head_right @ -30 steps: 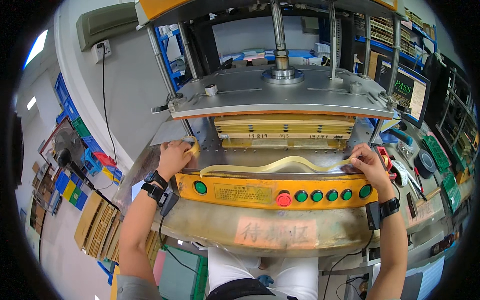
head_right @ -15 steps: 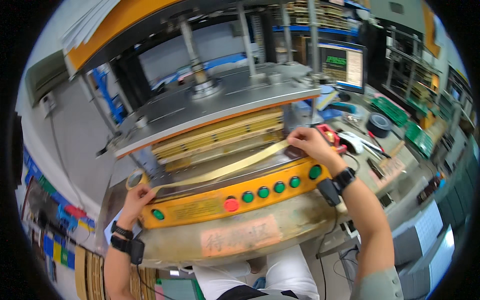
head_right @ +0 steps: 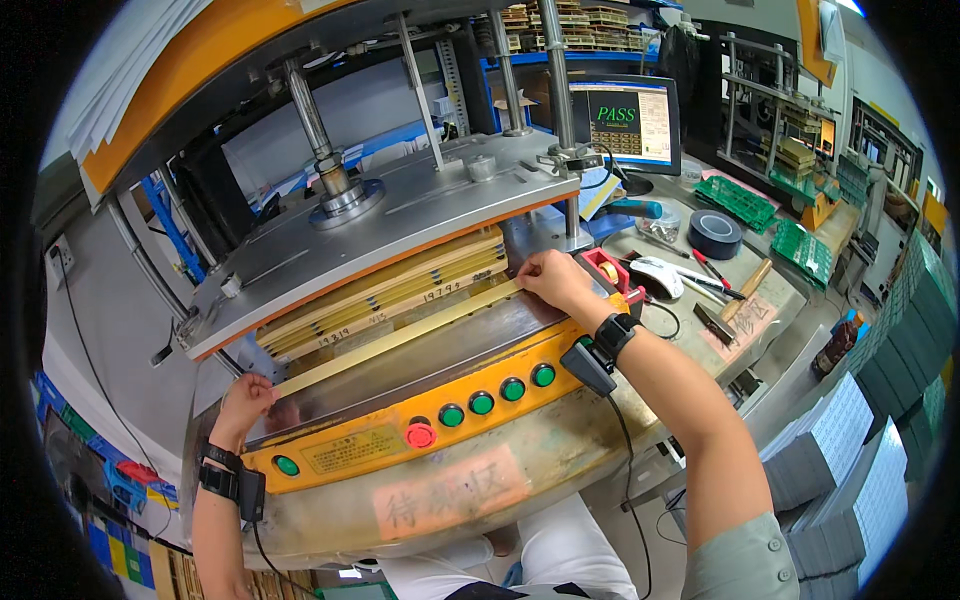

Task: Operating an industrial press machine, monitoring status on a computer, and applying tape to the machine components.

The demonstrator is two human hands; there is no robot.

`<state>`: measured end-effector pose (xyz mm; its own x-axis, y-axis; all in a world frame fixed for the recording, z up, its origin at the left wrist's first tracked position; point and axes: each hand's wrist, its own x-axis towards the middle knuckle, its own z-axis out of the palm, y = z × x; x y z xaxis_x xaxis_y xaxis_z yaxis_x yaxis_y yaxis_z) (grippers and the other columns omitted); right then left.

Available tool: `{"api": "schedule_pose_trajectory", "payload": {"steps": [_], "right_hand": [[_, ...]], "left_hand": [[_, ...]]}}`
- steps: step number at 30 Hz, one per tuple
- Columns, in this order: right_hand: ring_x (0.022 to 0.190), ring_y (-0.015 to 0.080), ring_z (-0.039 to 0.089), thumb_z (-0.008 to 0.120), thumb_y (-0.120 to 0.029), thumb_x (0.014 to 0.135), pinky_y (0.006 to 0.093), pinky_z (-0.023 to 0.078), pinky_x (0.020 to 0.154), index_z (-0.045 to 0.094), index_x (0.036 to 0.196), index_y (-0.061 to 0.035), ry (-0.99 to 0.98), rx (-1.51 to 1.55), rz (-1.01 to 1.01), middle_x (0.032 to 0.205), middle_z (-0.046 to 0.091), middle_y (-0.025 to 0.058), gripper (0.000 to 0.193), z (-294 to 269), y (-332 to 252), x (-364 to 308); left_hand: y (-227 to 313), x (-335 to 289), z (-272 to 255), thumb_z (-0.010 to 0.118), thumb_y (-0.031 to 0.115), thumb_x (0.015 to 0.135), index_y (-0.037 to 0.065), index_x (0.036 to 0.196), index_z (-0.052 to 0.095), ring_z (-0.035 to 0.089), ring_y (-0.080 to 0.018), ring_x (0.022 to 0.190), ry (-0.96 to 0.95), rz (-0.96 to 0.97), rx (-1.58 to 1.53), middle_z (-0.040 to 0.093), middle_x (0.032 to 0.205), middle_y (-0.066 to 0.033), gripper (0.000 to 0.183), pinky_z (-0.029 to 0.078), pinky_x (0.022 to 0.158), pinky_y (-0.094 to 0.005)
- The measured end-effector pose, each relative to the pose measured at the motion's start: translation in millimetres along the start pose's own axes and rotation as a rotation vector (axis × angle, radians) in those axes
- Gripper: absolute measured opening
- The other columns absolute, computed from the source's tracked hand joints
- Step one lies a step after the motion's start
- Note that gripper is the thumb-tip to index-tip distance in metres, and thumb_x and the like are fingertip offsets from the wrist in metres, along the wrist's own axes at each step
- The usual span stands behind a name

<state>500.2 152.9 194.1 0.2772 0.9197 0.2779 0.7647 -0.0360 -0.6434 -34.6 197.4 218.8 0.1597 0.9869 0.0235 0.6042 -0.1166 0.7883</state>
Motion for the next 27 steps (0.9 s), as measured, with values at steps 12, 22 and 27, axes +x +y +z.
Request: {"api": "schedule_pose_trajectory", "payload": {"steps": [12, 22, 27], "right_hand": [[0.08, 0.0231, 0.069, 0.07, -0.03, 0.077, 0.0333, 0.051, 0.069, 0.073, 0.09, -0.0145, 0.037, 0.002, -0.005, 0.084, 0.072, 0.0055, 0.021, 6, 8, 3], [0.075, 0.0208, 0.067, 0.072, -0.027, 0.076, 0.0325, 0.05, 0.067, 0.073, 0.088, -0.0103, 0.067, 0.015, -0.006, 0.079, 0.07, 0.0055, 0.02, 9, 9, 4], [0.074, 0.0213, 0.067, 0.071, -0.025, 0.076, 0.0328, 0.049, 0.067, 0.073, 0.088, -0.0095, 0.071, 0.004, 0.007, 0.078, 0.07, 0.0064, 0.02, 8, 8, 5]], "left_hand": [[-14, 34, 6, 0.074, 0.013, 0.078, -0.003, 0.096, 0.056, 0.059, -0.0164, 0.066, 0.076, 0.095, 0.114, 0.063, 0.078, -0.01, 0.03, 0.048, 0.055, -0.0295], [-9, 34, 9, 0.072, 0.012, 0.079, -0.003, 0.093, 0.053, 0.061, -0.0168, 0.06, 0.064, 0.107, 0.129, 0.065, 0.078, -0.013, 0.028, 0.046, 0.047, -0.028], [-10, 38, 13, 0.073, 0.011, 0.078, -0.003, 0.093, 0.054, 0.063, -0.019, 0.066, 0.077, 0.123, 0.16, 0.065, 0.078, -0.0139, 0.028, 0.049, 0.055, -0.0301]]}}
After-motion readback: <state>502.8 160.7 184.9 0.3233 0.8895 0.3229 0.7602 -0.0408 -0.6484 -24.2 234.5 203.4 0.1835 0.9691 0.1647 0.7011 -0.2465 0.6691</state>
